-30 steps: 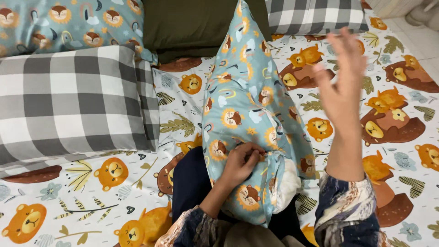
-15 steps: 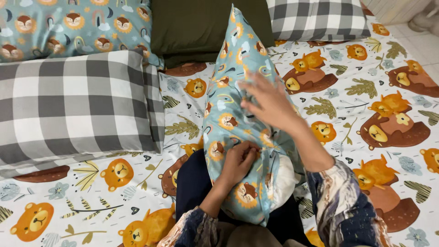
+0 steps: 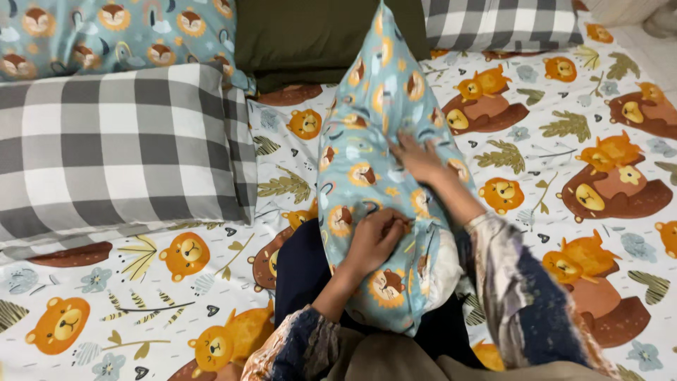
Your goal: The person arranges multiple pillows on a bed, patting them into place and aligning them one by one.
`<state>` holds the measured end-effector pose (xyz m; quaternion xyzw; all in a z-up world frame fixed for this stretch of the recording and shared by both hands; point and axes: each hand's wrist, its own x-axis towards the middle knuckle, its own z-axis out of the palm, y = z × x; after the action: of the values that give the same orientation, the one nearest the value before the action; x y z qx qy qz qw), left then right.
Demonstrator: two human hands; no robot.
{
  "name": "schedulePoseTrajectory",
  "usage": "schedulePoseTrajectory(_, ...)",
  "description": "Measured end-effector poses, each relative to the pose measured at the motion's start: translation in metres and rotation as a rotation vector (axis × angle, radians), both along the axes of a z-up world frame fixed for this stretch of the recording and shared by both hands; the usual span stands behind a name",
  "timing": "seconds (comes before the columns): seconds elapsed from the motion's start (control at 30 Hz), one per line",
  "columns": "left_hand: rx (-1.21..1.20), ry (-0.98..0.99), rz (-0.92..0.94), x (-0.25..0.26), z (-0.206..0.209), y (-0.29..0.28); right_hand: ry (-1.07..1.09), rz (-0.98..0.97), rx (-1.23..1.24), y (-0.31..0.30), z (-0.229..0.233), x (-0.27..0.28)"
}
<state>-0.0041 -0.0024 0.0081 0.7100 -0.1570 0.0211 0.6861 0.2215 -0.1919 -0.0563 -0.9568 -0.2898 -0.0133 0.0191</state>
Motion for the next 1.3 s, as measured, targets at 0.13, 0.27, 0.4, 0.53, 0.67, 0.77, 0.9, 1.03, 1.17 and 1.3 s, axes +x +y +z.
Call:
schedulePoseTrajectory(0.13, -0.001, 0.014, -0.004, -0.001, -0.001, -0.003, -0.179, -0.054, 0.457, 0.002, 0.177, -0.017)
schedulePoseTrajectory(0.27, -0.019, 0.07, -0.007, -0.002, -0.005, -0.001, -0.375, -0.254, 1.092, 0.009, 0.25, -0.044)
schedulePoseTrajectory(0.4, -0.023, 0.092, -0.024, -0.001, 0.001, 0.0, -0.618, -0.222, 0.877, 0.044, 0.136, 0.018)
schedulePoseTrajectory(0.53, 0.222, -0.041, -0.01, 0.004, 0.004, 0.006, 0.065, -0.197, 0.046, 0.061, -0.014, 0.012)
schedulePoseTrajectory(0.67, 0.049, 0.0, -0.002, 0.0, 0.0, 0.003, 0.118, -0.116, 0.159, 0.053, 0.049, 0.017)
schedulePoseTrajectory(0.77, 0.018, 0.011, -0.01, 0.002, 0.001, 0.004, -0.145, -0.092, 0.51, 0.042, 0.157, -0.013)
schedulePoseTrajectory(0.9, -0.05, 0.034, -0.036, 0.001, 0.0, 0.003, -0.455, -0.172, 0.639, 0.003, 0.207, -0.071)
schedulePoseTrajectory(1.03, 0.06, 0.042, 0.007, -0.001, 0.006, 0.004, 0.099, -0.507, 0.155, -0.007, 0.083, -0.071)
schedulePoseTrajectory(1.17, 0.092, 0.01, -0.006, -0.005, 0.01, -0.004, -0.096, -0.299, -0.127, -0.03, -0.015, -0.076)
schedulePoseTrajectory(1.3, -0.038, -0.003, -0.054, -0.01, 0.011, -0.012, 0.107, -0.32, 0.32, -0.045, 0.096, -0.08)
